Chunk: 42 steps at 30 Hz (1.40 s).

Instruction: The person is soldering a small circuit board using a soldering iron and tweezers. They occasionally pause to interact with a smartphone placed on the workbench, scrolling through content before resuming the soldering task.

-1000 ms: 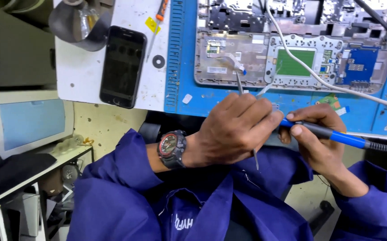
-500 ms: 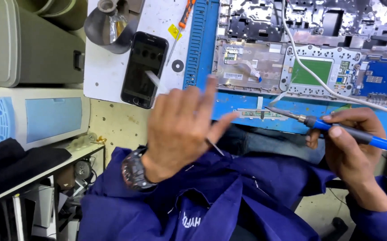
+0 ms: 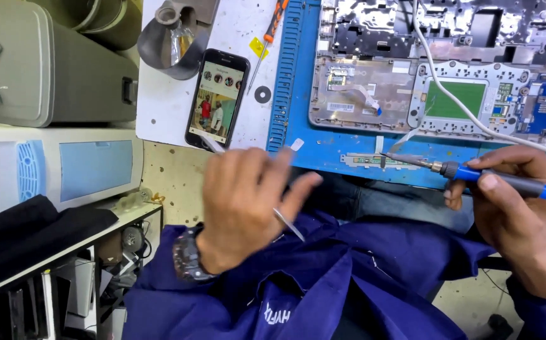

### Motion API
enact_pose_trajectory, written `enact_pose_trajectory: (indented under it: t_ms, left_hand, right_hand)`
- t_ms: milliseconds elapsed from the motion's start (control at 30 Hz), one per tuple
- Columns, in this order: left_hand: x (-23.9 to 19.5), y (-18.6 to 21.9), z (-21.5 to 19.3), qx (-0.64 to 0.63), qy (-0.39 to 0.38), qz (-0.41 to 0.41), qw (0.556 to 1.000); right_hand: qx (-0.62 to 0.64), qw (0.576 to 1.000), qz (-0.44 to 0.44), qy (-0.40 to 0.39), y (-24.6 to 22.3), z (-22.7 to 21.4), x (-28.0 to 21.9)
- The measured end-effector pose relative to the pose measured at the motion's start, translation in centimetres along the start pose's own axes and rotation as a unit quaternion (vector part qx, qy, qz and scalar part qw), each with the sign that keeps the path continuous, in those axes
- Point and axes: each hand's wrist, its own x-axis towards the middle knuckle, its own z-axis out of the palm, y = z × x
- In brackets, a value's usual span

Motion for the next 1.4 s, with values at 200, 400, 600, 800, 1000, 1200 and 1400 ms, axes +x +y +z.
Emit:
enact_pose_trajectory:
  t_ms: [200, 400, 600, 800, 1000, 1200, 1400]
  left_hand:
    - [3.9, 5.8, 2.4, -0.131, 0.088, 0.148, 0.976]
    - [4.9, 7.0, 6.0, -0.166, 0.033, 0.148, 0.974]
    - [5.1, 7.0, 6.7, -0.183, 0.039, 0.16, 0.969]
    - [5.1, 7.2, 7.2, -0.106, 0.106, 0.171, 0.974]
    - [4.6, 5.9, 4.6, -0.147, 0.088, 0.182, 0.968]
    - [1.7, 3.2, -0.2, -0.44, -0.009, 0.037, 0.897]
    - [-1.5, 2.3, 1.8, -0.669, -0.074, -0.213, 0.708]
  right_hand:
    - [0.065, 0.998, -0.015, 0.017, 0.4, 2.3, 0.3]
    - [0.01, 0.996, -0.063, -0.063, 0.1, 2.6, 1.2]
    - [-0.061, 0.993, -0.061, -0.081, -0.5, 2.5, 1.0]
    - [-0.038, 0.993, -0.059, -0.099, -0.5, 2.5, 1.2]
    - [-0.084, 0.988, -0.096, -0.092, -0.3, 2.1, 0.9]
    - [0.029, 0.999, -0.036, -0.019, 0.5, 0.2, 0.5]
    - [0.005, 0.999, -0.018, -0.046, 0.2, 0.3, 0.6]
